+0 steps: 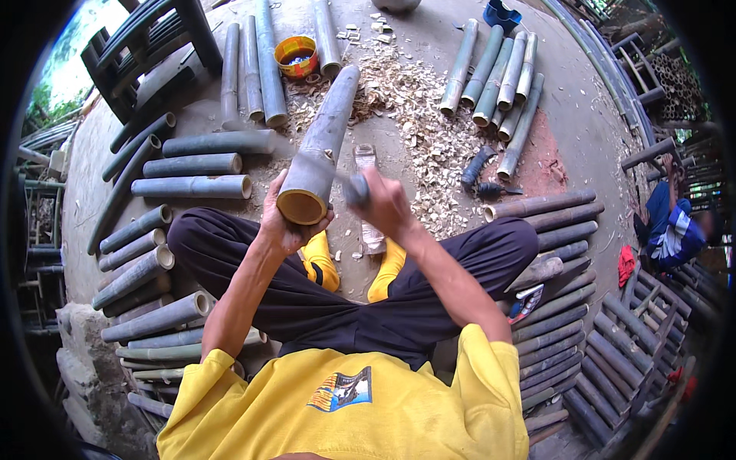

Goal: The person measures a length of bamboo with a tape measure, marks it, and then uses a machete to cut and notch the bamboo pole on a wooden block.

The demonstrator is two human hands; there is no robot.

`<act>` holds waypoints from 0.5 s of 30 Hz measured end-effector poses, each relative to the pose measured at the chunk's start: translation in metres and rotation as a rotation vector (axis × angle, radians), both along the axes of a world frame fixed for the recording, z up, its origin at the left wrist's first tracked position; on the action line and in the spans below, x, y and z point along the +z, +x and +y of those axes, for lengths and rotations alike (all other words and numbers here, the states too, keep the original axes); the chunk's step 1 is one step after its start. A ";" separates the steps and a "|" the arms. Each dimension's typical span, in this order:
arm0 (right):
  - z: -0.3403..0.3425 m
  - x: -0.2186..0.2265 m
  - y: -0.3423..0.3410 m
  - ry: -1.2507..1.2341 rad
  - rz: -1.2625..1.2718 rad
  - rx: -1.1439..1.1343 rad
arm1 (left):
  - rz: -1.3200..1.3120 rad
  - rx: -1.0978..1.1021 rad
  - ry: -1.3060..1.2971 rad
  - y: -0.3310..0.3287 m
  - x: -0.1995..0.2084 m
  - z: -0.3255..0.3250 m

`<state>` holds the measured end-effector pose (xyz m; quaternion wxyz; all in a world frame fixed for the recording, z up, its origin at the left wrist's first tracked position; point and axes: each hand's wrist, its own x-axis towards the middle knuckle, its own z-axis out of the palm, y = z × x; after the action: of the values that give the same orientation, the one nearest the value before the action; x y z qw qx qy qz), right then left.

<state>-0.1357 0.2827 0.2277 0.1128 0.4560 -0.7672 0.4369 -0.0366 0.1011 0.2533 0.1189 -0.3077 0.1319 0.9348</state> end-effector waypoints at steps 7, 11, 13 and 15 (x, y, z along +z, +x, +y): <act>0.012 0.024 0.024 -0.041 -0.393 -0.247 | 0.036 -0.014 0.006 0.013 -0.012 -0.018; 0.019 0.019 0.021 -0.114 -0.346 -0.293 | -0.161 -0.349 -0.529 -0.007 0.026 -0.048; 0.025 0.008 0.018 -0.078 -0.352 -0.345 | -0.166 -0.646 -0.892 -0.017 0.042 -0.104; 0.024 -0.005 0.015 -0.125 -0.437 -0.421 | -0.182 -0.968 -1.222 -0.035 0.077 -0.159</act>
<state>-0.1210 0.3063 0.2227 0.0611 0.1747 -0.8223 0.5381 -0.0713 -0.0579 0.3305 0.3328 -0.3023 0.7321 0.5118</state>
